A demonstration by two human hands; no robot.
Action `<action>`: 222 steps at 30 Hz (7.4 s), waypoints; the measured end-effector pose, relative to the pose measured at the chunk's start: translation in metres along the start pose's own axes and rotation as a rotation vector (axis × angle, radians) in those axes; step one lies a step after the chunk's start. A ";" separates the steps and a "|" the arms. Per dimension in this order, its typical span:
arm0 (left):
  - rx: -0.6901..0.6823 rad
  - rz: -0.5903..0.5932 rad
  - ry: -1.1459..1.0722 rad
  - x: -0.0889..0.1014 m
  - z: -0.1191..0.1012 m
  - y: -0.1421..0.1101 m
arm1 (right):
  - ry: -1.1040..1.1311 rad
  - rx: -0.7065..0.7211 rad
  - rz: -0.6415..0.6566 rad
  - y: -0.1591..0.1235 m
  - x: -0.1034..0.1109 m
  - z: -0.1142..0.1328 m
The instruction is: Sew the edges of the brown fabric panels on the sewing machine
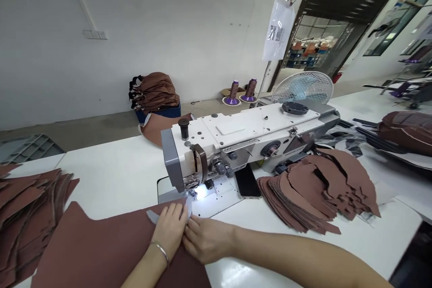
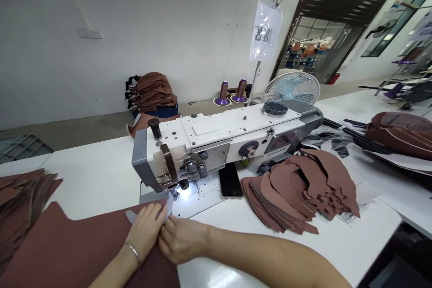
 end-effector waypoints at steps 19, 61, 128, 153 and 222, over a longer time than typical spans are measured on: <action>0.075 0.044 -0.115 -0.011 0.000 0.019 | 0.268 -0.275 0.013 -0.037 -0.011 -0.029; 0.009 0.004 0.020 -0.006 -0.010 0.022 | 0.338 -0.261 0.022 -0.045 -0.007 -0.030; 0.247 0.476 -0.273 -0.009 -0.002 0.050 | 0.021 -0.369 -0.111 -0.030 -0.016 -0.016; -0.096 -0.073 -0.163 0.007 -0.002 0.036 | -0.028 -0.398 -0.160 -0.027 -0.003 -0.010; 0.034 0.547 -0.194 -0.048 0.036 0.045 | 0.088 -0.486 -0.059 -0.010 -0.027 -0.033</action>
Point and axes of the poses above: each hand's wrist, its own y-axis towards the middle knuckle, its own x-axis out of the back of the hand, z = x × y, the point moved 7 cm from there along y, towards the middle knuckle, and after that the axes turned 4 degrees about z, right-handed, at the moved point
